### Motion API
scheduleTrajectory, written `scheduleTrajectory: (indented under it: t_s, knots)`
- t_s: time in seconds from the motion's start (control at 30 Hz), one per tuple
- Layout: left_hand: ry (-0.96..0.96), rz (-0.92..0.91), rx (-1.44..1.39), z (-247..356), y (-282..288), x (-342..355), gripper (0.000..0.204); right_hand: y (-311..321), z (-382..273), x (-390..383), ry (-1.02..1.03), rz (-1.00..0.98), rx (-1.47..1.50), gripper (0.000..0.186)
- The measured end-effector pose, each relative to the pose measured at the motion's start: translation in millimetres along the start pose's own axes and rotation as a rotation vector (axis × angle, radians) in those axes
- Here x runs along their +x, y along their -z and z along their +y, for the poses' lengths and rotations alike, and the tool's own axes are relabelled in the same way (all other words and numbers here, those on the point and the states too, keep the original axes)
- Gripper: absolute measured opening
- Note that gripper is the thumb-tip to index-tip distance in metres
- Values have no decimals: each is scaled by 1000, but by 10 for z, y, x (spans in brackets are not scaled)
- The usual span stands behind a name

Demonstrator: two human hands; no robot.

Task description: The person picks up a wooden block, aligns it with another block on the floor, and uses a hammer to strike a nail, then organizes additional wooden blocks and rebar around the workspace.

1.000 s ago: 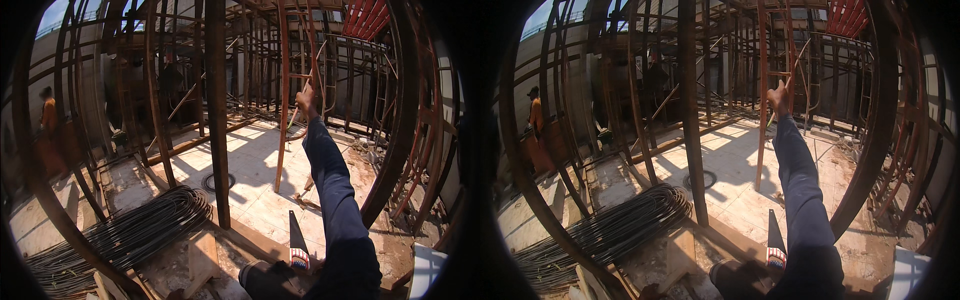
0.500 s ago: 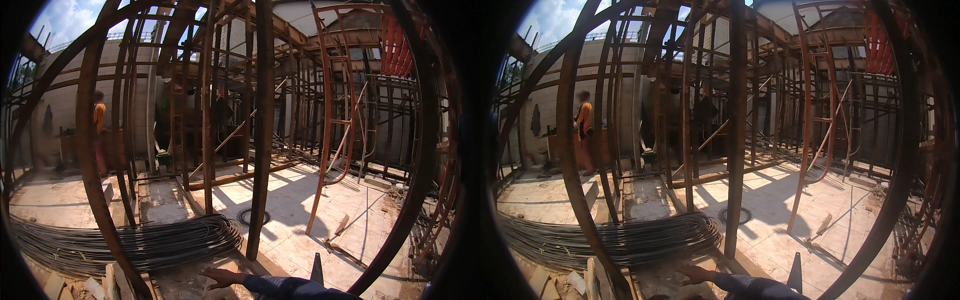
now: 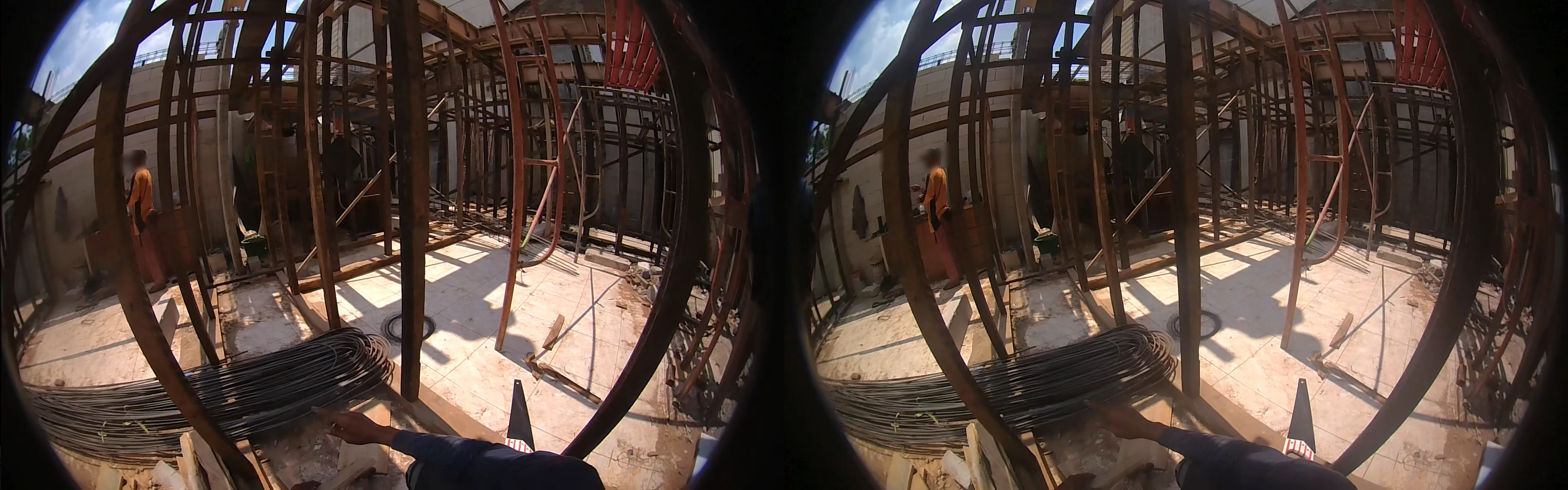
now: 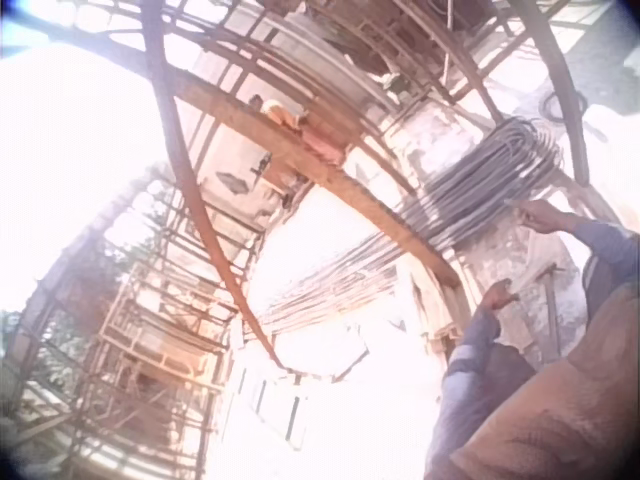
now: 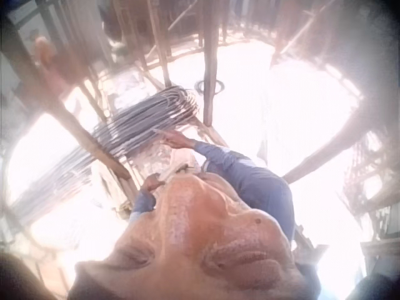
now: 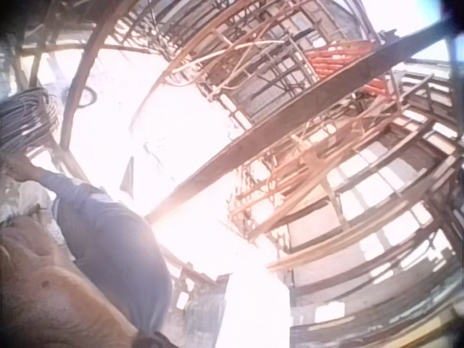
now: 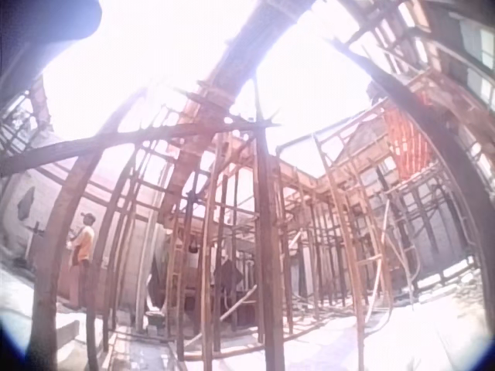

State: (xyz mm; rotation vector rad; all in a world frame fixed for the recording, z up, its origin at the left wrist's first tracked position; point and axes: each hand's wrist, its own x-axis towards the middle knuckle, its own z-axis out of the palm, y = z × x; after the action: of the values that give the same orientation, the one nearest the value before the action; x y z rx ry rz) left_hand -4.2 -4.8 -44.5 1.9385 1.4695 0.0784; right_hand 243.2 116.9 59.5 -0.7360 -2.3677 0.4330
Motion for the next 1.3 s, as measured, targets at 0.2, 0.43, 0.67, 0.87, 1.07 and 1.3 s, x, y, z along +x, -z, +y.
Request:
scheduleTrajectory:
  t_s: [0.2, 0.43, 0.67, 0.87, 1.07, 1.3]
  knots:
    - [26, -25, -9, 84, 24, 10, 76, 2418, -1020, 121, 45, 1041, 272, 67]
    - [-27, -95, -50, 411, 138, 21, 79, 4365, -1025, -116, 27, 1324, 235, 60]
    - [-21, -33, 15, 209, -59, 203, 79, 4682, -1547, 189, 102, 970, 95, 32]
    - [18, -40, 53, 184, 16, 122, 76, 4787, -2440, 373, 513, 1125, -213, 34]
    - [-5, -39, 55, 154, 37, 215, 75, 5445, -1210, 194, -60, 1475, 186, 64]
    - [-77, -127, 160, 334, 166, 38, 79, 5756, -425, -338, -322, 1408, 316, 58]
